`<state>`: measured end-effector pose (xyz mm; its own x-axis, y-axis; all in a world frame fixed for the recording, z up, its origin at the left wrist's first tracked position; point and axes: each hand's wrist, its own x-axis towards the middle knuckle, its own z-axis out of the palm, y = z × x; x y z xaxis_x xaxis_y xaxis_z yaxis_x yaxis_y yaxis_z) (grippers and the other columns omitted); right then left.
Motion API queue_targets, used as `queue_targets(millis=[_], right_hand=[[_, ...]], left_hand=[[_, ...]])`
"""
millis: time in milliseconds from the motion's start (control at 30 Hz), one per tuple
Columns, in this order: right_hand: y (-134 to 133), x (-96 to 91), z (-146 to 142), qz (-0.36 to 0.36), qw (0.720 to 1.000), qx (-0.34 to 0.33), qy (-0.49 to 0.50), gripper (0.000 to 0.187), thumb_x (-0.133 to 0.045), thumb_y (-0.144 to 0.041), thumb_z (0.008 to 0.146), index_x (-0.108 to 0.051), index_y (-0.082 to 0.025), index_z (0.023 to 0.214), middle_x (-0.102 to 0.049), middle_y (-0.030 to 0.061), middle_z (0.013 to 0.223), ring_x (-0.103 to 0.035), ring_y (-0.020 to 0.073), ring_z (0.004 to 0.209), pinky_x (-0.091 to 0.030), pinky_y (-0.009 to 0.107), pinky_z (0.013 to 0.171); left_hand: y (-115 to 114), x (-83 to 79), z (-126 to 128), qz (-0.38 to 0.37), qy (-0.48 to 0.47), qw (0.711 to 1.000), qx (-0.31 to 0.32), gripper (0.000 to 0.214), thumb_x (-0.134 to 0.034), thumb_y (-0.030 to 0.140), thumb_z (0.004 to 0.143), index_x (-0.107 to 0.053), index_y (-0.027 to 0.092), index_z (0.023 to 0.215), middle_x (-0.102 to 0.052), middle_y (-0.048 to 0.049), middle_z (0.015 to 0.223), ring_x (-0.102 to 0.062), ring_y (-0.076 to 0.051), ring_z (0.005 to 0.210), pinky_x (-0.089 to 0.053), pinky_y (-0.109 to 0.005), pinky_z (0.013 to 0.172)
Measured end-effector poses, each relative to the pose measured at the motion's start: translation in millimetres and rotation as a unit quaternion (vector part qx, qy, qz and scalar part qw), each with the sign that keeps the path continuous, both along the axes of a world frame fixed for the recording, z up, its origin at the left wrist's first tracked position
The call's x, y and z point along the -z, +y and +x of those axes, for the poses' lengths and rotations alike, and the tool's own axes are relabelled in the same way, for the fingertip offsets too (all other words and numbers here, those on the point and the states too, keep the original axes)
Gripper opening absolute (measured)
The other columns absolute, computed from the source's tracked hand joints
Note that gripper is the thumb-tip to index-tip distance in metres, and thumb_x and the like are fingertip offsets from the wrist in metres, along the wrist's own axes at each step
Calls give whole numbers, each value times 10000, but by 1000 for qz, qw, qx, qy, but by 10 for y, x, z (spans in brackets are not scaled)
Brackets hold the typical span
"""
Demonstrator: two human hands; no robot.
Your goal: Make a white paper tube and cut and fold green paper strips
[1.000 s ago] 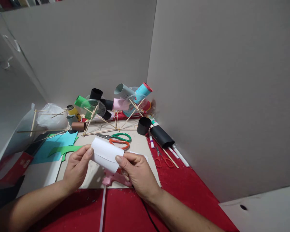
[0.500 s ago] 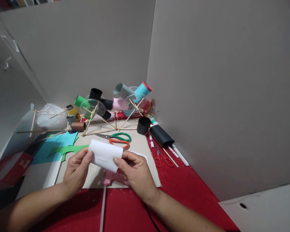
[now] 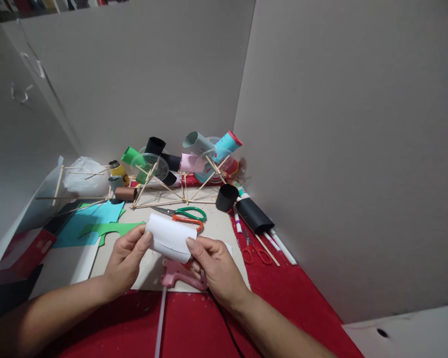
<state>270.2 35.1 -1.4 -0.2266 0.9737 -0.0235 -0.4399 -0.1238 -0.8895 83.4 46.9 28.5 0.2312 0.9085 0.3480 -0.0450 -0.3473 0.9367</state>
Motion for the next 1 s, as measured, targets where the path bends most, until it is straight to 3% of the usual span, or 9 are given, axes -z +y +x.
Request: queue_targets(millis=[167, 333, 600, 800, 1000], right_hand=[[25, -98, -21, -13, 995, 59, 74, 342, -811, -441, 693, -616, -161, 662, -433, -70, 510, -331, 31, 415, -268, 141, 370], [70, -157, -16, -60, 987, 104, 109, 317, -895, -325, 577, -648, -168, 699, -431, -89, 478, -331, 22, 392, -264, 122, 349], [74, -150, -6, -62, 985, 136, 87, 330, -900, -327, 560, -647, -166, 697, -481, -82, 477, -364, 22, 371, -293, 125, 346], [83, -154, -23, -46, 986, 150, 62, 314, -892, -340, 566, -649, -165, 660, -478, -78, 475, -375, 26, 375, -312, 131, 352], [80, -154, -30, -44, 984, 164, 51, 311, -905, -336, 530, -672, -171, 655, -486, -74, 480, -390, 30, 379, -328, 132, 345]], left_hand=[[-3, -14, -4, -7, -11, 1000, 16, 270, -501, 356, 957, -695, 192, 1050, -666, -26, 863, -563, -132, 802, -454, -223, 755], [13, 13, -15, 13, 41, 999, 9, 291, -490, 361, 960, -673, 187, 1105, -645, -33, 890, -550, -137, 814, -455, -221, 742], [35, -11, -5, -68, 33, 995, 66, 388, -483, 441, 940, -601, 170, 1190, -581, -37, 892, -554, -138, 723, -538, -237, 616], [20, -54, -4, -86, 11, 993, 85, 340, -530, 422, 921, -635, 149, 1093, -625, -57, 952, -574, -150, 797, -541, -248, 703], [15, -77, -7, -93, 12, 991, 92, 348, -545, 442, 908, -615, 145, 1075, -624, -38, 786, -616, -161, 754, -527, -251, 654]])
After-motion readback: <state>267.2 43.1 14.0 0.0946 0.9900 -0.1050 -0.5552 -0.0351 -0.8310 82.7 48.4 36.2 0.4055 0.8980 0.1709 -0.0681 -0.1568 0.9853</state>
